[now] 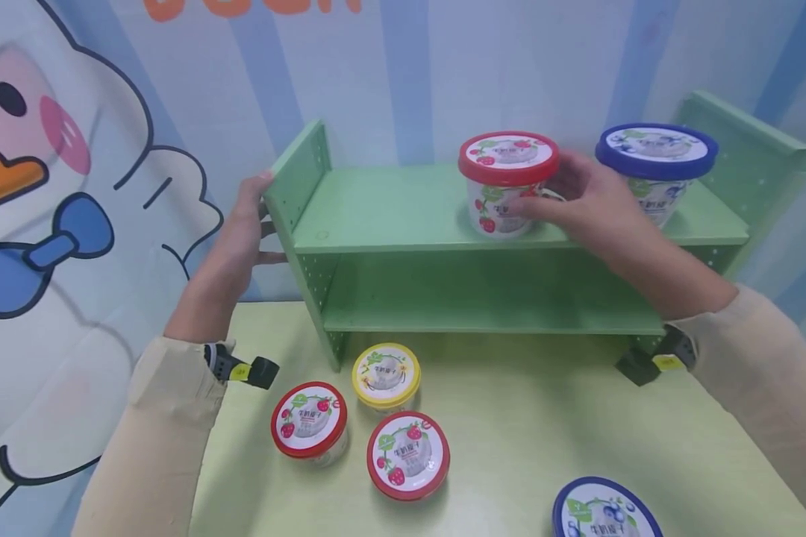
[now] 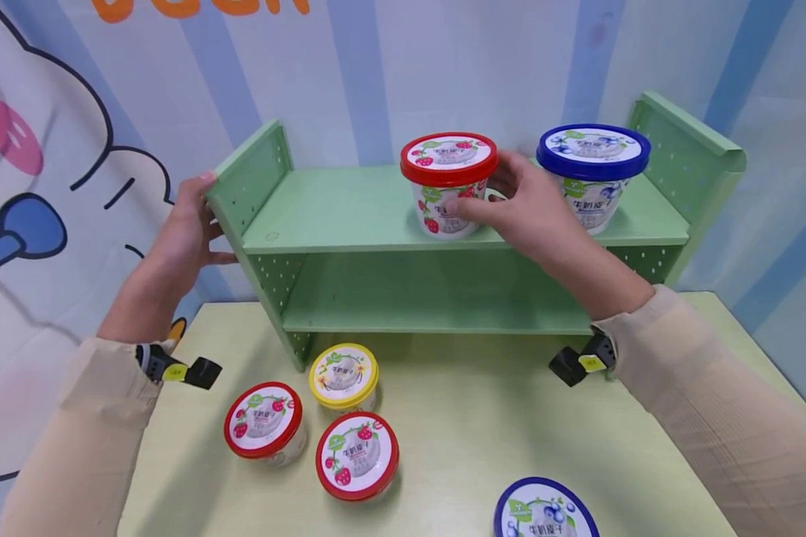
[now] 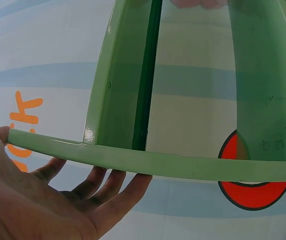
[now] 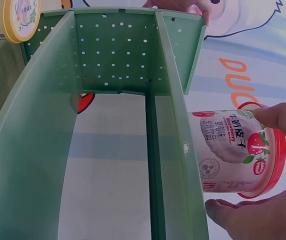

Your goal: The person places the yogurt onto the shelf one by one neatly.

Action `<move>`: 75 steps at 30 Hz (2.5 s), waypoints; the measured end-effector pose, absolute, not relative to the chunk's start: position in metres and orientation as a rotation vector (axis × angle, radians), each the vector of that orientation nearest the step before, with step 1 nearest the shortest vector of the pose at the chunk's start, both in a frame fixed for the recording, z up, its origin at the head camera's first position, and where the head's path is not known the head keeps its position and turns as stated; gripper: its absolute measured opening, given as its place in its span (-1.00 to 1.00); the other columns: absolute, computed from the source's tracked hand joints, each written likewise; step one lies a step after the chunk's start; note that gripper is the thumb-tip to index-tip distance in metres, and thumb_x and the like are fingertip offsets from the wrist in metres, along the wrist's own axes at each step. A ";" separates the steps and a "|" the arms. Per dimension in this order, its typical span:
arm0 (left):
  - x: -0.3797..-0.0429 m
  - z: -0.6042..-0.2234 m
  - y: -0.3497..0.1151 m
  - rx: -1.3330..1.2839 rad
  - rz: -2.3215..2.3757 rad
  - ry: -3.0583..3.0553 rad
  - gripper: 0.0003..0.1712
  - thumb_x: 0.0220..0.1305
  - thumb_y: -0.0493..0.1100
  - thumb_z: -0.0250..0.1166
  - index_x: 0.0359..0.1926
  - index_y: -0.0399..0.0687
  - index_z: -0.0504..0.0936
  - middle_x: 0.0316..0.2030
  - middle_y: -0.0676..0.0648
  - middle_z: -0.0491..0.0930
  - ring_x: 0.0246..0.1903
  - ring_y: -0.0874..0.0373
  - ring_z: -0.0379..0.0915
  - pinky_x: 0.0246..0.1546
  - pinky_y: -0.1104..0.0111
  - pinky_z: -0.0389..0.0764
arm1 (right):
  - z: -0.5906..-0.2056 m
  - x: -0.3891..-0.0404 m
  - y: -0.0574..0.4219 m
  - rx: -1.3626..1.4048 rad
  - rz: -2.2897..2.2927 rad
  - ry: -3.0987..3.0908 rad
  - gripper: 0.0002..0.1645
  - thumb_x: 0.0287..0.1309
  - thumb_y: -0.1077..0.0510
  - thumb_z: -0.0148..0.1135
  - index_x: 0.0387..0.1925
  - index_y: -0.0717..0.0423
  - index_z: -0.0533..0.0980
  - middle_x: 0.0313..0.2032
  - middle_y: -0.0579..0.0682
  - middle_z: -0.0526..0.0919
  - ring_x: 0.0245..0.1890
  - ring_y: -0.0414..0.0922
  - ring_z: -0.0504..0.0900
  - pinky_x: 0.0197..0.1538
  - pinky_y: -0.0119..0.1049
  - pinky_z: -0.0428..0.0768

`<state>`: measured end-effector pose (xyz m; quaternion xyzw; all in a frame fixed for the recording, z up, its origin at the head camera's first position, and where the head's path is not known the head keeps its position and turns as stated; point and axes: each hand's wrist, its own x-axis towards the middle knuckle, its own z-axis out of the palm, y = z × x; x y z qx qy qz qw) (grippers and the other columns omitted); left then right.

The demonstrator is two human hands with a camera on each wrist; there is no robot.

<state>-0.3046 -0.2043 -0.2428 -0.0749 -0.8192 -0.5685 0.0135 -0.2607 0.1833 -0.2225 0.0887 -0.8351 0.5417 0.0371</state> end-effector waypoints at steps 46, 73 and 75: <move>-0.304 -0.242 -0.204 -0.262 -1.795 -2.541 -0.19 0.35 0.52 -0.37 0.31 0.18 0.34 0.32 -0.05 0.27 0.30 -0.11 0.23 0.08 -0.24 0.38 | -0.242 -0.208 0.205 0.346 1.730 -2.456 0.16 0.12 0.15 0.46 0.55 -0.07 -0.07 0.48 -0.01 0.11 0.43 -0.03 0.15 0.31 -0.33 0.28; -0.303 -0.241 -0.202 -0.234 -1.798 -2.546 -0.19 0.34 0.53 -0.36 0.34 0.21 0.33 0.30 -0.05 0.29 0.31 -0.09 0.23 0.08 -0.22 0.39 | -0.269 -0.176 0.209 0.443 1.672 -2.406 -0.17 0.10 0.29 0.44 0.37 -0.02 0.31 0.31 -0.03 0.39 0.31 -0.06 0.35 0.16 -0.49 0.41; -0.303 -0.241 -0.202 -0.229 -1.800 -2.545 -0.18 0.34 0.53 -0.36 0.33 0.20 0.33 0.30 -0.05 0.29 0.31 -0.09 0.22 0.08 -0.23 0.39 | -0.274 -0.176 0.211 0.533 1.748 -2.319 -0.20 0.08 0.40 0.40 0.35 0.07 0.34 0.28 0.01 0.41 0.29 -0.08 0.38 0.17 -0.47 0.42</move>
